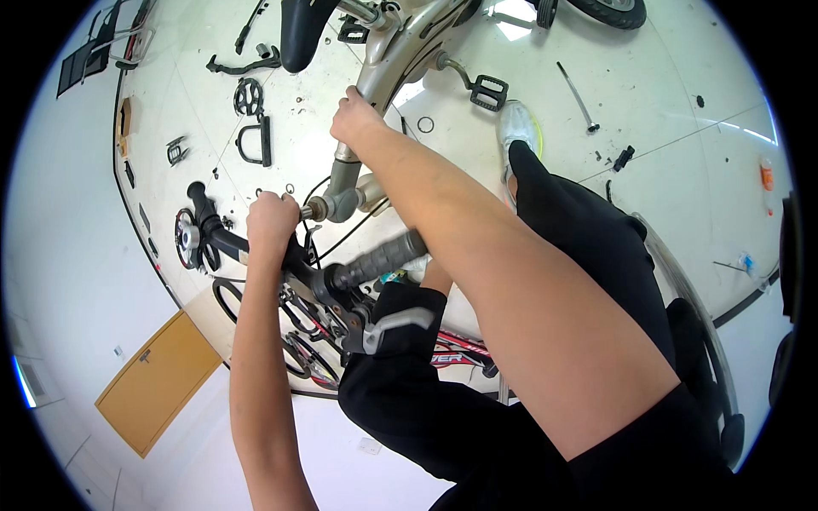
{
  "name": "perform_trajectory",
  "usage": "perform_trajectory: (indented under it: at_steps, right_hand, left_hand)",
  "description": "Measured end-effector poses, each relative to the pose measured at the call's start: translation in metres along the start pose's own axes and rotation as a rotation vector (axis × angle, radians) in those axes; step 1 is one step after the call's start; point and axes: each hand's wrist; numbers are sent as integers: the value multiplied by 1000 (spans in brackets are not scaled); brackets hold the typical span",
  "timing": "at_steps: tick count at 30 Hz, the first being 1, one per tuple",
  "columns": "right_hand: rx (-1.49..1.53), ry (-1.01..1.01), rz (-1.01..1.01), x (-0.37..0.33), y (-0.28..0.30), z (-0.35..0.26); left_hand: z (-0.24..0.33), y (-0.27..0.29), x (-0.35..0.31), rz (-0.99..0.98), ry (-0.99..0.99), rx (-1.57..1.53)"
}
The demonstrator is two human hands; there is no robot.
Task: The person assembles a scooter by attaching the handlebar stem to the main frame and securing it with a power tool. They then install a chain onto the rear wheel sprocket and adjust the pedal crank.
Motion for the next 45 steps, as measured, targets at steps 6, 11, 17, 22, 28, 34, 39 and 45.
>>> perform_trajectory:
  at_steps: [6,11,17,22,28,34,39,45]
  right_hand:
    - [29,7,1,2,-3,1]
    - [28,4,12,1,-4,0]
    - [17,22,24,-3,1,5]
    - [57,3,15,1,-5,7]
    - [148,62,-2,4,1,13]
    - [155,114,-52,1,9,12]
    - [166,84,166,14,-16,6]
    - [126,141,131,32,-33,25]
  left_hand:
    - [15,-15,-15,88,-86,79]
    - [19,-19,-18,117,-84,85]
    - [17,-21,-8,142,-91,89]
    - [25,-23,-10,124,-141,156]
    - [13,-23,-17,115,-295,192]
    - [2,-15,-18,13,-438,164]
    - [-16,-26,1,-8,-466,149]
    - [-31,-57,49,-115,-626,110]
Point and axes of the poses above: each hand's wrist, its own x-axis towards the middle knuckle, its own y-axis out of the back of the hand, z = x × y, and after that the axes turned 5 degrees about z, right-handed
